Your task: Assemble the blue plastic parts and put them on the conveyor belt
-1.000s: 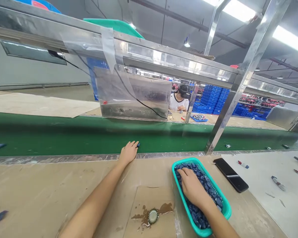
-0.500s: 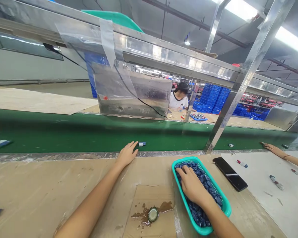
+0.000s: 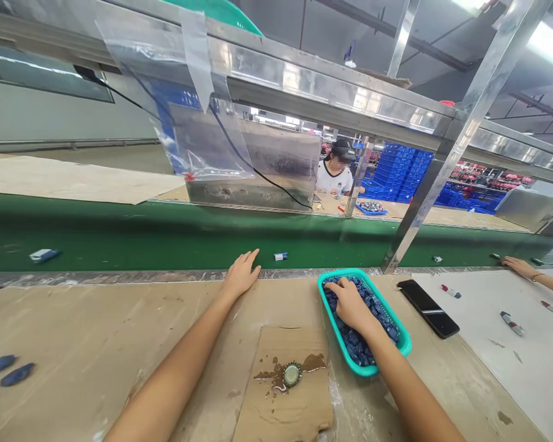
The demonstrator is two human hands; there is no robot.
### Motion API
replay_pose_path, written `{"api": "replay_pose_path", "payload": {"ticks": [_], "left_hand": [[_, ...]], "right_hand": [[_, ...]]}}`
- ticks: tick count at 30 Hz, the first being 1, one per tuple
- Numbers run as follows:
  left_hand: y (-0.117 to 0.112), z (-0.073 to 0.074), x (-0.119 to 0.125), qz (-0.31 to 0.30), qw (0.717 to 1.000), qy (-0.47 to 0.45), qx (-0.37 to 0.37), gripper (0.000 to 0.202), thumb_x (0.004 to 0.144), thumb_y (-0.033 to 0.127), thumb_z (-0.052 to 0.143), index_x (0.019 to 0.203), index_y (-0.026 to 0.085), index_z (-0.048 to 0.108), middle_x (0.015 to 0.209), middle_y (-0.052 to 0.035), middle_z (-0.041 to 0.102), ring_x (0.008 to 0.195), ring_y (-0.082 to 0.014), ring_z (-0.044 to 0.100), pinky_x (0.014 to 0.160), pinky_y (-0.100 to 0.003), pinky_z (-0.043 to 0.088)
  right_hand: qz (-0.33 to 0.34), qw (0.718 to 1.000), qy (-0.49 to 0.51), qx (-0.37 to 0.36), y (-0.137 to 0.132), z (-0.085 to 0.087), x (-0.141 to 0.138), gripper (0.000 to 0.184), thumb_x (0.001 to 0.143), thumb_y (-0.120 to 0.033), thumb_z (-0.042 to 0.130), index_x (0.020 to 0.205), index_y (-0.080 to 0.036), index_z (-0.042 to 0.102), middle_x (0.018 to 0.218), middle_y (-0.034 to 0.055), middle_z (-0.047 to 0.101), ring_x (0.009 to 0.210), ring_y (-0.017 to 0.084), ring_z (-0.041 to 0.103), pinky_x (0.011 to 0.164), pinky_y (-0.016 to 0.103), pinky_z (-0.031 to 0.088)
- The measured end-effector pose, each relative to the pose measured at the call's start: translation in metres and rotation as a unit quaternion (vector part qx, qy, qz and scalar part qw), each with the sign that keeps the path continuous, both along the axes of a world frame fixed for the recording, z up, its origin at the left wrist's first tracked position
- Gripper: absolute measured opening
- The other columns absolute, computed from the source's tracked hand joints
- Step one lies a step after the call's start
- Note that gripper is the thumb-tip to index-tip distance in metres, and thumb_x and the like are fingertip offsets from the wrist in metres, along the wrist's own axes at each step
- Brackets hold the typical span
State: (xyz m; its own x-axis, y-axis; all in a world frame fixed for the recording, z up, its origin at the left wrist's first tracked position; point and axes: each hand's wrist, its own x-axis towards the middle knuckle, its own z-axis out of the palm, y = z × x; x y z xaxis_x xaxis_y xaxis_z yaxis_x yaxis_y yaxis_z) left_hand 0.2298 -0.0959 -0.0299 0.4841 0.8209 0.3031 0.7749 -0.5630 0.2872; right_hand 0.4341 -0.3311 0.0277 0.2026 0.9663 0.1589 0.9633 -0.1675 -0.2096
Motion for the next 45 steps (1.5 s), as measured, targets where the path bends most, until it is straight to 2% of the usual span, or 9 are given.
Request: {"api": "replay_pose_path", "payload": {"ticks": [3, 7, 13, 18, 27, 32, 38, 42, 45], "left_hand": [[-0.002, 0.001, 0.000, -0.004, 1.000, -0.012, 0.005, 0.054, 0.083, 0.029, 0.036, 0.135, 0.013, 0.029, 0.134, -0.0129, 0.039, 0.125, -0.0259, 0.035, 0.100, -0.040, 0.033], [-0.007, 0.005, 0.000, -0.006, 1.000, -0.026, 0.004, 0.054, 0.082, 0.026, 0.039, 0.134, 0.012, 0.029, 0.134, -0.0141, 0.039, 0.124, -0.0258, 0.035, 0.100, -0.041, 0.033], [-0.012, 0.004, 0.003, 0.000, 1.000, -0.006, -0.002, 0.038, 0.083, 0.026, 0.040, 0.116, 0.014, 0.055, 0.127, -0.0107, 0.048, 0.120, -0.0228, 0.041, 0.102, -0.033, 0.032], [-0.010, 0.001, 0.004, 0.000, 1.000, 0.000, -0.002, 0.034, 0.084, 0.026, 0.040, 0.111, 0.018, 0.059, 0.125, -0.0076, 0.050, 0.116, -0.0201, 0.045, 0.101, -0.031, 0.034], [-0.009, 0.005, 0.004, -0.023, 0.999, -0.012, -0.024, 0.037, 0.084, 0.024, 0.037, 0.113, 0.016, 0.058, 0.125, -0.0102, 0.049, 0.115, -0.0233, 0.046, 0.098, -0.036, 0.037], [-0.007, 0.004, 0.004, -0.042, 0.999, -0.012, -0.025, 0.037, 0.083, 0.023, 0.035, 0.112, 0.017, 0.058, 0.124, -0.0080, 0.051, 0.113, -0.0216, 0.047, 0.098, -0.035, 0.038], [-0.006, 0.003, 0.004, -0.052, 0.998, -0.017, -0.020, 0.038, 0.083, 0.022, 0.035, 0.112, 0.017, 0.057, 0.120, -0.0059, 0.053, 0.112, -0.0190, 0.047, 0.099, -0.032, 0.037], [-0.007, 0.003, 0.004, -0.012, 1.000, -0.024, -0.009, 0.036, 0.081, 0.025, 0.040, 0.112, 0.018, 0.058, 0.124, -0.0082, 0.049, 0.120, -0.0253, 0.038, 0.103, -0.040, 0.030], [-0.008, 0.004, 0.004, -0.007, 1.000, -0.019, -0.016, 0.035, 0.082, 0.026, 0.040, 0.110, 0.018, 0.059, 0.123, -0.0089, 0.050, 0.118, -0.0259, 0.041, 0.100, -0.039, 0.033]], "right_hand": [[-0.021, 0.999, 0.016, 0.021, 0.006, 0.000, 0.007, 0.051, 0.069, 0.003, 0.039, 0.111, -0.019, 0.059, 0.092, 0.0095, 0.054, 0.090, 0.020, 0.050, 0.084, 0.028, 0.038], [-0.050, 0.997, 0.041, 0.038, 0.003, -0.002, 0.015, 0.037, 0.069, -0.005, 0.048, 0.101, -0.014, 0.064, 0.088, 0.0090, 0.058, 0.085, 0.019, 0.054, 0.081, 0.028, 0.040], [-0.045, 0.993, 0.087, 0.063, 0.001, -0.005, 0.024, 0.031, 0.063, -0.008, 0.047, 0.087, -0.015, 0.065, 0.073, 0.0047, 0.057, 0.070, 0.019, 0.055, 0.069, 0.030, 0.043], [-0.037, 0.984, 0.144, 0.099, 0.003, -0.007, 0.030, 0.028, 0.057, -0.009, 0.047, 0.078, -0.017, 0.064, 0.063, 0.0011, 0.054, 0.058, 0.016, 0.052, 0.061, 0.030, 0.042], [-0.070, 0.948, 0.243, 0.193, 0.006, -0.011, 0.040, 0.024, 0.063, -0.023, 0.046, 0.084, -0.018, 0.057, 0.071, 0.0016, 0.051, 0.068, 0.019, 0.055, 0.067, 0.035, 0.046], [-0.060, 0.928, 0.303, 0.207, 0.007, -0.009, 0.036, 0.019, 0.069, -0.026, 0.041, 0.084, -0.020, 0.051, 0.072, 0.0002, 0.045, 0.059, 0.015, 0.056, 0.057, 0.031, 0.049], [-0.036, 0.943, 0.288, 0.166, 0.004, -0.003, 0.027, 0.024, 0.070, -0.032, 0.049, 0.090, -0.019, 0.052, 0.072, 0.0014, 0.055, 0.054, 0.015, 0.055, 0.052, 0.028, 0.046], [-0.028, 0.959, 0.244, 0.143, 0.002, 0.001, 0.024, 0.017, 0.072, -0.031, 0.049, 0.080, -0.018, 0.058, 0.070, 0.0032, 0.060, 0.058, 0.016, 0.054, 0.060, 0.030, 0.045], [-0.029, 0.969, 0.205, 0.135, 0.001, 0.004, 0.022, 0.015, 0.069, -0.026, 0.052, 0.076, -0.018, 0.063, 0.069, 0.0028, 0.059, 0.060, 0.016, 0.052, 0.063, 0.030, 0.044]]}}
